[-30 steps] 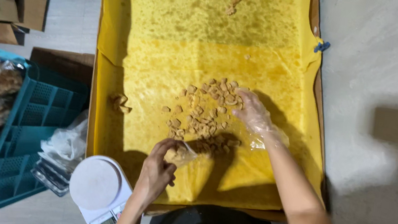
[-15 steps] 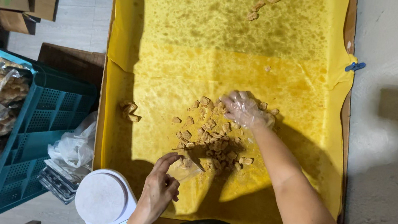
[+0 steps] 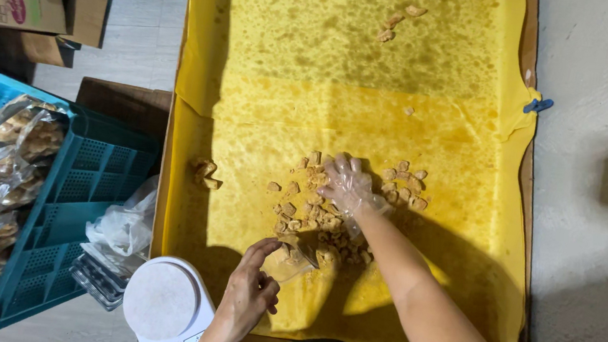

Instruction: The person scoops snack pieces from a yellow tray into clear plastic bags, weighs each bag on a digital scale, and places the filled bags into a blue crate. The person repeats this process multiple times, handling snack pieces, plastic bags, and a digital scale.

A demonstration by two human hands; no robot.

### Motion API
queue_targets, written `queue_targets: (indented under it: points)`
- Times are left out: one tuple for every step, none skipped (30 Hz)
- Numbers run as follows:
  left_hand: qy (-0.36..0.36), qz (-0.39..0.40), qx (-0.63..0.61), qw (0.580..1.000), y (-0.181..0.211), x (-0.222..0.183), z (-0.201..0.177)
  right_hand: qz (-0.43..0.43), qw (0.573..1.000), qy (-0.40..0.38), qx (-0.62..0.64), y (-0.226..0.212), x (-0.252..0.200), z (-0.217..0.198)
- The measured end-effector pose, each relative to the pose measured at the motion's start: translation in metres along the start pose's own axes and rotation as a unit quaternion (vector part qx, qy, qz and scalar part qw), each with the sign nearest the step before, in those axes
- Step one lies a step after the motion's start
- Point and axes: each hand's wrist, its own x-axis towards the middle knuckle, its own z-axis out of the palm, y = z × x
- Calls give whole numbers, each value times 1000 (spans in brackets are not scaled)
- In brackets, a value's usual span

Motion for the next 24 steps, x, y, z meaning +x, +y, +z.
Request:
queue_targets:
  points:
    - [3, -9, -5, 1000, -1, 1, -1, 25, 999, -22, 24, 0, 1, 5]
    - [5, -18, -9, 1000, -3, 1, -2, 27, 999, -3, 31, -2, 2, 15]
    - [3, -18, -2, 1000, -4, 1, -2, 29, 999, 15, 39, -4, 6, 25]
    - [1, -20, 7, 1000, -6, 0, -3, 32, 998, 33, 48, -6, 10, 37]
    - [-2, -22, 17, 1000, -8, -1, -4, -17, 997, 64, -34, -7, 13, 50]
    - [-4, -25, 19, 1000, -8, -1, -4, -65, 986, 96, -115, -5, 17, 60]
    - [-6, -27, 22, 999, -7, -2, -5, -112, 966, 128, -196, -3, 22, 68]
    - [-7, -32, 23, 999, -7, -4, -6, -108, 983, 146, -24, 0, 25, 74]
    - [-5, -30, 14, 999, -6, -6, -8, -100, 971, 160, 149, 2, 25, 76]
    - [-3, -28, 3, 1000, -5, -6, -8, -88, 930, 167, 315, 8, 23, 74]
    - [-1, -27, -8, 1000, -4, -5, -8, -73, 862, 169, 472, 13, 19, 70]
    - [-6, -10, -10, 1000, -3, -3, -8, -41, 819, 172, 546, 19, 13, 62]
    - [-10, 7, -11, 1000, -3, -2, -8, -5, 759, 158, 632, 18, 1, 53]
    - [-15, 24, -12, 1000, -4, -1, -8, 26, 696, 140, 704, 16, -14, 42]
    - [-22, 29, -14, 999, -4, 2, -7, 20, 621, 118, 775, 14, -32, 29]
    - [-30, 35, -16, 999, -5, 8, -4, 10, 547, 102, 831, 11, -51, 14]
    - [-37, 41, -18, 998, -5, 13, 0, -17, 469, 83, 879, 7, -69, -1]
    - [-39, 58, -24, 997, -5, 20, 5, -58, 401, 80, 911, 0, -86, -16]
    - [-40, 75, -30, 996, -5, 26, 12, -120, 320, 73, 937, -6, -101, -30]
    - [-40, 92, -36, 994, -4, 31, 18, -110, 312, 73, 941, -11, -117, -42]
    - [-36, 96, -37, 994, -2, 35, 26, -99, 304, 73, 945, -17, -133, -51]
    - [-32, 100, -37, 994, 1, 40, 34, -91, 295, 73, 948, -24, -146, -60]
    - [-27, 104, -36, 993, 5, 43, 42, -165, 319, 118, 926, -30, -157, -67]
    - [-18, 103, -55, 993, 7, 44, 49, -237, 340, 160, 896, -37, -168, -70]
